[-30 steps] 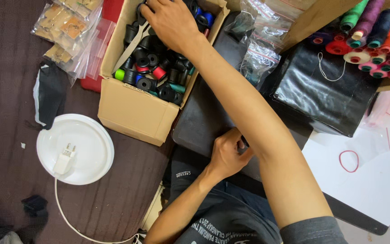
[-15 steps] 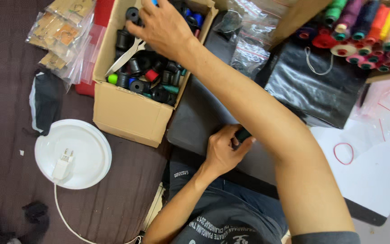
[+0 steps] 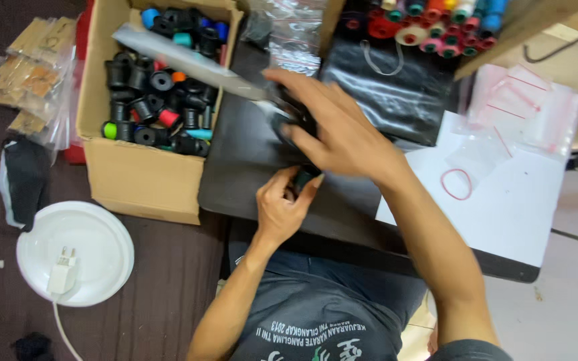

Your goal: The person handles a teal thread spool, pulls and cuts the thread end, then places the spool into a small plastic bag and seals it. The person then picks up a black thread spool and begins to pull its thread end.

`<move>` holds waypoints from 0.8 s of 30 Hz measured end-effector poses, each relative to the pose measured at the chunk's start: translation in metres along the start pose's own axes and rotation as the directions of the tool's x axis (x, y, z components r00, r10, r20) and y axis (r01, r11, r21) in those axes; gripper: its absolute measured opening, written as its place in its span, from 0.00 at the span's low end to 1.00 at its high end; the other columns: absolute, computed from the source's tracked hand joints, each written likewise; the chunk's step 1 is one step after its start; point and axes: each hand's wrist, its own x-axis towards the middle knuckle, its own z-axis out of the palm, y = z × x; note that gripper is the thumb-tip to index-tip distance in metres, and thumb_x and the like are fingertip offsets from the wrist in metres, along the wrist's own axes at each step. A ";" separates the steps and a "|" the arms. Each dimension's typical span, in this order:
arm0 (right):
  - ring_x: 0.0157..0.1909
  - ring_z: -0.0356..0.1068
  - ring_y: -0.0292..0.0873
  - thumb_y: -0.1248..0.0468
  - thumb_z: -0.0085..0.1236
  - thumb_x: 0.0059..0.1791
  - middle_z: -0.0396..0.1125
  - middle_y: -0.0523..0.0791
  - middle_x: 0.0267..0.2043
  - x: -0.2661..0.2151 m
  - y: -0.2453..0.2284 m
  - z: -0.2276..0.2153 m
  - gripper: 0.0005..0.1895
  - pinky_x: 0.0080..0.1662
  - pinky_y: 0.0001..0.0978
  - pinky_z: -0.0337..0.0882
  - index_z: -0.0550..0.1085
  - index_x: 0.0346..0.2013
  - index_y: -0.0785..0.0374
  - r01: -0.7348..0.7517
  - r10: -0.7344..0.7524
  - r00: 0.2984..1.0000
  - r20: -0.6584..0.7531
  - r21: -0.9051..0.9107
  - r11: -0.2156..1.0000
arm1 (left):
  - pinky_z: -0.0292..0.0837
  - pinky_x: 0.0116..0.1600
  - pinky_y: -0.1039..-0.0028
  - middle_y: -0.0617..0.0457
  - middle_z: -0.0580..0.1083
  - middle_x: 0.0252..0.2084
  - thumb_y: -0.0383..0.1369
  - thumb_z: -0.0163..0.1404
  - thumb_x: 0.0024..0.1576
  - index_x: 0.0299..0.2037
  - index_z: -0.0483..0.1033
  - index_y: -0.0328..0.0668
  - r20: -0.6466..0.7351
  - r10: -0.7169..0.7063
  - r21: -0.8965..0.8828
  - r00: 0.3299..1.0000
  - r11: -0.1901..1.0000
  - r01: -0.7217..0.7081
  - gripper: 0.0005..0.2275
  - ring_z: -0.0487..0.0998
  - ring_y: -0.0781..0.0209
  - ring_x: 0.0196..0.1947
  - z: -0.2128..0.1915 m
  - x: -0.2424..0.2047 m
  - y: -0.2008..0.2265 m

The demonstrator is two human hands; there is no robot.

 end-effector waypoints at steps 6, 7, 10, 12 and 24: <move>0.40 0.69 0.41 0.65 0.63 0.51 0.69 0.47 0.38 -0.138 0.015 0.001 0.26 0.47 0.35 0.71 0.68 0.63 0.66 -0.234 0.352 0.906 -0.235 0.417 0.878 | 0.67 0.25 0.73 0.51 0.75 0.27 0.38 0.62 0.56 0.39 0.81 0.40 0.029 0.017 -0.053 0.999 0.998 -0.016 0.10 0.72 0.60 0.21 0.000 0.001 0.005; 0.38 0.74 0.46 0.64 0.67 0.48 0.73 0.49 0.34 -0.159 0.022 0.005 0.28 0.48 0.41 0.74 0.71 0.61 0.67 -0.297 0.455 0.851 -0.262 0.474 0.829 | 0.71 0.22 0.73 0.47 0.76 0.28 0.33 0.64 0.55 0.39 0.82 0.40 0.009 0.024 -0.136 1.000 0.990 -0.022 0.08 0.78 0.52 0.23 0.001 0.002 0.004; 0.37 0.73 0.44 0.64 0.65 0.48 0.74 0.50 0.36 -0.203 0.020 0.021 0.25 0.47 0.38 0.74 0.73 0.59 0.68 -0.366 0.574 0.777 -0.259 0.555 0.747 | 0.72 0.22 0.73 0.45 0.73 0.25 0.32 0.63 0.56 0.38 0.81 0.36 -0.003 0.051 -0.113 0.999 0.992 -0.051 0.07 0.77 0.53 0.22 0.004 0.003 0.005; 0.35 0.74 0.43 0.64 0.66 0.47 0.75 0.51 0.35 -0.228 0.014 0.038 0.25 0.44 0.38 0.75 0.73 0.58 0.68 -0.377 0.626 0.748 -0.221 0.634 0.675 | 0.72 0.23 0.74 0.46 0.72 0.25 0.34 0.62 0.58 0.38 0.81 0.36 -0.007 0.047 -0.133 0.999 0.990 -0.048 0.08 0.76 0.55 0.22 0.006 0.003 0.015; 0.34 0.64 0.37 0.36 0.60 0.49 0.62 0.46 0.37 -0.278 -0.046 0.090 0.44 0.39 0.30 0.72 0.64 0.60 0.71 -0.218 0.453 0.873 0.182 0.976 0.027 | 0.64 0.28 0.79 0.51 0.71 0.32 0.35 0.57 0.60 0.35 0.76 0.34 0.036 0.252 0.010 0.967 0.968 -0.252 0.10 0.65 0.67 0.23 0.005 0.013 0.095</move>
